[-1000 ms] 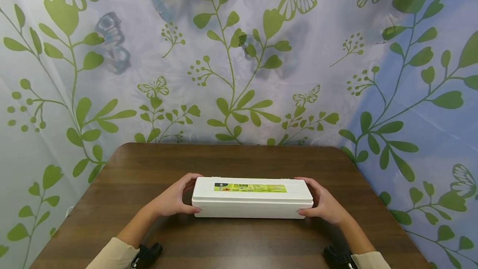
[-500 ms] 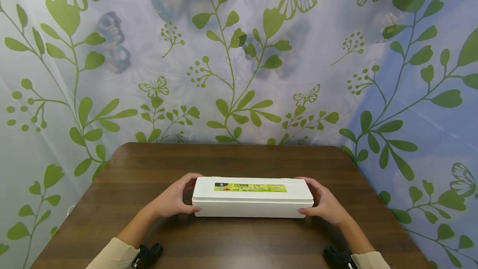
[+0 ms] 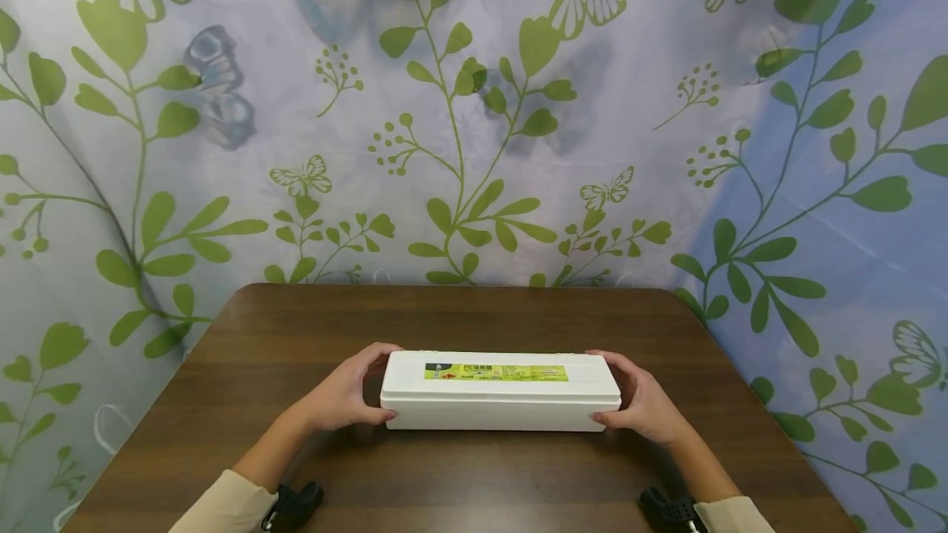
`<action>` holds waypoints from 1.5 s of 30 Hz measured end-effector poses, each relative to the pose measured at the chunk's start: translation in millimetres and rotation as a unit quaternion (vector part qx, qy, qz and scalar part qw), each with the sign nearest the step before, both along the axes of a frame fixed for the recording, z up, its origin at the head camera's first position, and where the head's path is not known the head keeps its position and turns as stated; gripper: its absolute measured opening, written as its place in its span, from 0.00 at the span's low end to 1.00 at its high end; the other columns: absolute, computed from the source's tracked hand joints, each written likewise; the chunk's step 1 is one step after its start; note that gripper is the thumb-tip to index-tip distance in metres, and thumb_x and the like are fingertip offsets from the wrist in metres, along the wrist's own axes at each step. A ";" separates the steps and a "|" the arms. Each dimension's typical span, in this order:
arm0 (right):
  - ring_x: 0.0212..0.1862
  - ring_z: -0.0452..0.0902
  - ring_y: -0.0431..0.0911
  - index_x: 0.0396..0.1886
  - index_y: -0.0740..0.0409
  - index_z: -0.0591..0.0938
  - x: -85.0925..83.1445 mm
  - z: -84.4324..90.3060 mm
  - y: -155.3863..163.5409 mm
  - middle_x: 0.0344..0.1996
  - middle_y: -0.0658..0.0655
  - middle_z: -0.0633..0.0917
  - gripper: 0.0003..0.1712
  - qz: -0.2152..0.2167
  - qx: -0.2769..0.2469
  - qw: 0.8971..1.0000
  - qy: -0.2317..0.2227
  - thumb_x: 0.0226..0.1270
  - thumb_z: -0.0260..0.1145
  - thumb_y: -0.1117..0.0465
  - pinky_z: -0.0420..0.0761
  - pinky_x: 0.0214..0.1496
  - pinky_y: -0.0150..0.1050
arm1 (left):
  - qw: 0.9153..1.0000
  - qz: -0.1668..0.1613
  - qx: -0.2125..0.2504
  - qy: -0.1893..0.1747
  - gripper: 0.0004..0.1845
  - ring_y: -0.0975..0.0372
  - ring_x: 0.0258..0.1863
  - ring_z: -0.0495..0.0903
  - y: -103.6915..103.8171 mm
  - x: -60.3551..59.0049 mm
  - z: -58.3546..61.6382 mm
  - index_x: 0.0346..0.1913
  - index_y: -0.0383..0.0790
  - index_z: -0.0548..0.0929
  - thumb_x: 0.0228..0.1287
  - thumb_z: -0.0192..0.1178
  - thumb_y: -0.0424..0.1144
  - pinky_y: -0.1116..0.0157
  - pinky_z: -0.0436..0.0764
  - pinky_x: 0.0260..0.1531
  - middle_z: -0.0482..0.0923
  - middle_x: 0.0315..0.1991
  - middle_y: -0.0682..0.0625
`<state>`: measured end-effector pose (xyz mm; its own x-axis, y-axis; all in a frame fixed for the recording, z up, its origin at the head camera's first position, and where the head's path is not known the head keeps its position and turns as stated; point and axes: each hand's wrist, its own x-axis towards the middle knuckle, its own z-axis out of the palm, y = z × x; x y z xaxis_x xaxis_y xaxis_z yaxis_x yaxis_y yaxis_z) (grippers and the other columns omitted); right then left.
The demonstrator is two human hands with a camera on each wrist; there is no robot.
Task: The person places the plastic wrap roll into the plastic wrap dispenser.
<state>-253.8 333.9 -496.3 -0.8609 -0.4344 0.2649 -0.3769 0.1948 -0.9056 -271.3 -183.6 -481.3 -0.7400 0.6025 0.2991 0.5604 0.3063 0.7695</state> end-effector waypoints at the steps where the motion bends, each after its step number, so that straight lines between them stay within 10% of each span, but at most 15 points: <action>1: 0.57 0.80 0.41 0.75 0.66 0.64 0.1 0.3 0.1 0.65 0.58 0.76 0.53 0.001 -0.001 1.000 -0.001 0.50 0.80 0.74 0.87 0.50 0.40 | 1.000 0.001 0.000 0.001 0.44 0.58 0.64 0.77 0.6 0.7 0.5 0.68 0.44 0.69 0.49 0.82 0.41 0.73 0.72 0.66 0.75 0.62 0.50; 25: 0.58 0.78 0.40 0.76 0.66 0.60 -4.5 1.7 13.1 0.65 0.57 0.74 0.53 0.053 0.006 0.998 -0.014 0.53 0.77 0.74 0.86 0.51 0.41 | 0.999 0.030 -0.027 0.002 0.46 0.57 0.63 0.77 9.7 13.6 7.6 0.68 0.43 0.69 0.47 0.83 0.42 0.58 0.76 0.67 0.76 0.62 0.51; 32: 0.60 0.77 0.39 0.76 0.68 0.62 -1.7 8.7 14.1 0.67 0.51 0.76 0.40 0.052 0.002 0.998 -0.030 0.67 0.66 0.74 0.83 0.54 0.36 | 0.998 0.029 0.010 -0.059 0.40 0.50 0.69 0.74 7.7 16.0 7.7 0.70 0.43 0.69 0.58 0.77 0.45 0.50 0.70 0.70 0.74 0.65 0.48; 45: 0.59 0.79 0.40 0.75 0.74 0.60 0.7 15.2 11.5 0.65 0.54 0.79 0.44 0.055 -0.025 0.997 -0.050 0.61 0.69 0.76 0.84 0.54 0.38 | 0.994 0.018 0.050 -0.096 0.40 0.47 0.70 0.71 6.5 19.0 10.2 0.70 0.41 0.69 0.57 0.77 0.40 0.49 0.67 0.71 0.73 0.67 0.44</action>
